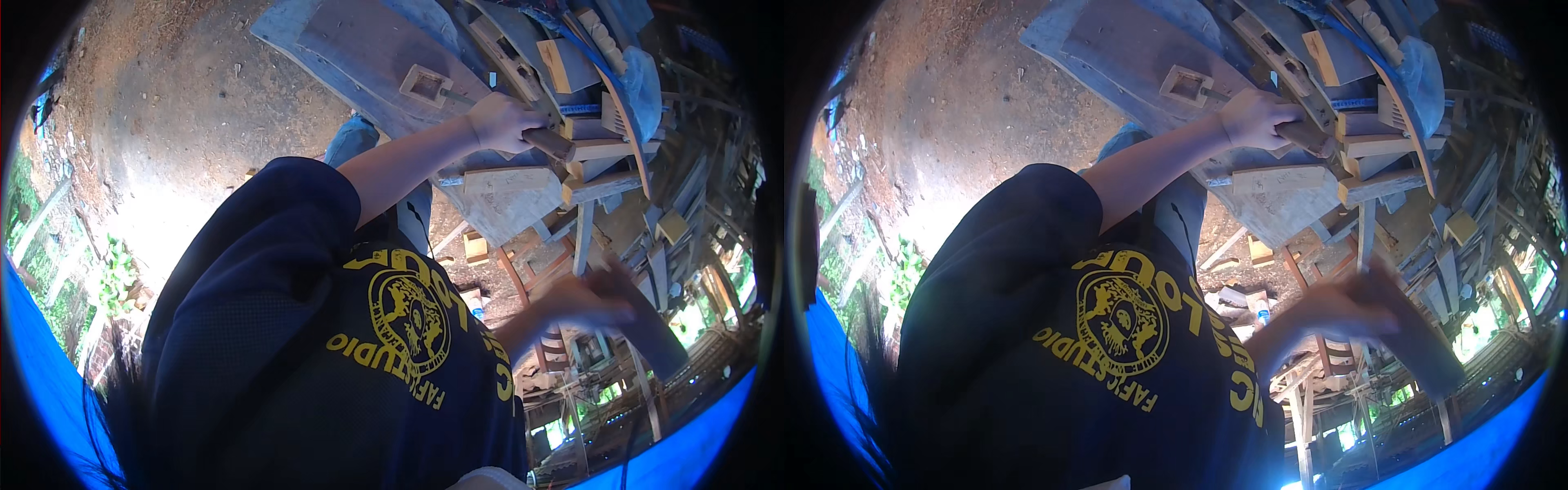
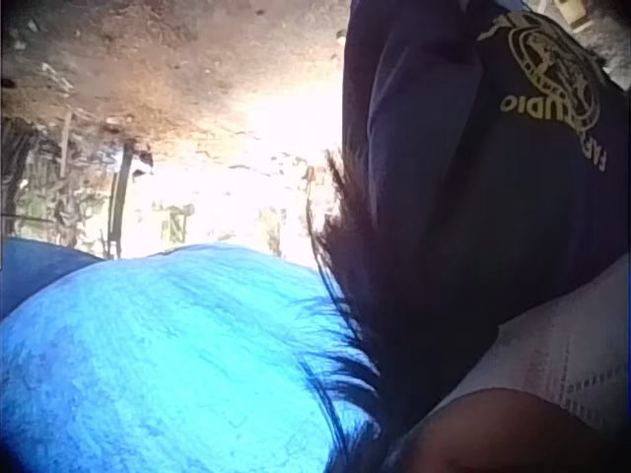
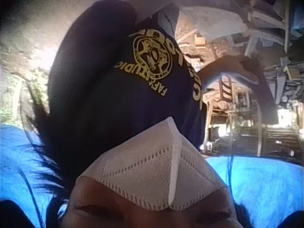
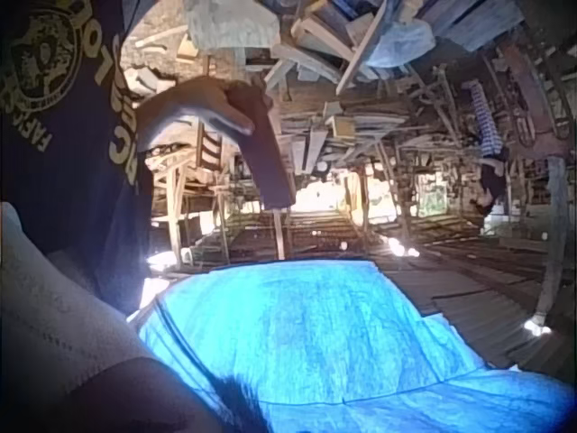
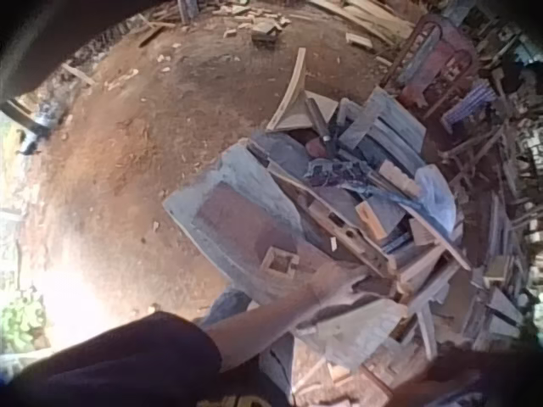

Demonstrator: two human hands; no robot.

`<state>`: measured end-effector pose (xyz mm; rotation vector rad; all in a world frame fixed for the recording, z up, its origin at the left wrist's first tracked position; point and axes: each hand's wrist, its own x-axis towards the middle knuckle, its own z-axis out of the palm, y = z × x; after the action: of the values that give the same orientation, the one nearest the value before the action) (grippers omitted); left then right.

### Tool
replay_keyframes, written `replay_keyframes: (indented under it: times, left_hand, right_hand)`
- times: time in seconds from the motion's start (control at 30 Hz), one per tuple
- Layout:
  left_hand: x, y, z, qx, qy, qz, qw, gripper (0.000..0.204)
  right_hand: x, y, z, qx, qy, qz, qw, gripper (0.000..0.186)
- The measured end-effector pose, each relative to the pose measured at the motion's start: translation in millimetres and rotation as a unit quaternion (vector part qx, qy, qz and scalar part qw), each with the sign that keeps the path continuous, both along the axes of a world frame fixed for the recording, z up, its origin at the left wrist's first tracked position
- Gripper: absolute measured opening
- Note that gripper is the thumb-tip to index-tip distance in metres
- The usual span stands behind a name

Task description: Chiseling and assembling small wooden joints.

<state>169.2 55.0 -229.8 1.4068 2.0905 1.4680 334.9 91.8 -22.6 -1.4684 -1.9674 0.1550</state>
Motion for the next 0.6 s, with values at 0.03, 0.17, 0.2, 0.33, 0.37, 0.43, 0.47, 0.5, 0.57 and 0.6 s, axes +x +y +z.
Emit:
replay_keyframes:
  times: [0.03,0.17,0.2,0.33,0.37,0.43,0.47,0.5,0.57,0.6]
  left_hand:
    - [1,2,3,-0.003,-0.009,-0.006,1.000,0.028]
    - [0,1,3,0.001,-0.012,0.013,1.000,0.028]
    - [0,-4,2,-0.004,-0.010,0.012,1.000,0.028]
    - [-3,0,3,0.021,-0.026,0.019,0.999,0.029]
    - [-4,-2,2,0.014,-0.021,0.017,1.000,0.029]
    - [-5,-3,0,0.016,-0.019,0.015,1.000,0.029]
    - [-2,-1,1,0.023,-0.021,0.006,1.000,0.028]
    - [2,1,1,0.024,-0.024,0.002,0.999,0.028]
    - [2,0,-6,0.029,-0.021,-0.004,0.999,0.028]
    - [1,0,-7,0.026,-0.022,-0.001,0.999,0.028]
  right_hand:
    - [-2,-16,-30,0.076,-0.198,0.106,0.971,0.056]
    - [11,-15,-45,-0.415,0.024,0.137,0.899,0.043]
    - [3,-7,-19,-0.429,0.095,0.149,0.886,0.043]
    - [7,25,53,-0.216,0.143,0.125,0.958,0.060]
    - [-6,20,47,-0.137,0.255,0.097,0.952,0.059]
    - [-25,3,15,-0.055,0.361,0.062,0.929,0.059]
    - [-17,-10,-17,-0.136,0.186,0.079,0.970,0.058]
    - [-5,-22,-49,-0.213,0.005,0.090,0.973,0.059]
    - [9,-15,-61,-0.333,-0.113,0.119,0.928,0.052]
    - [16,-3,-52,-0.380,-0.051,0.134,0.914,0.044]
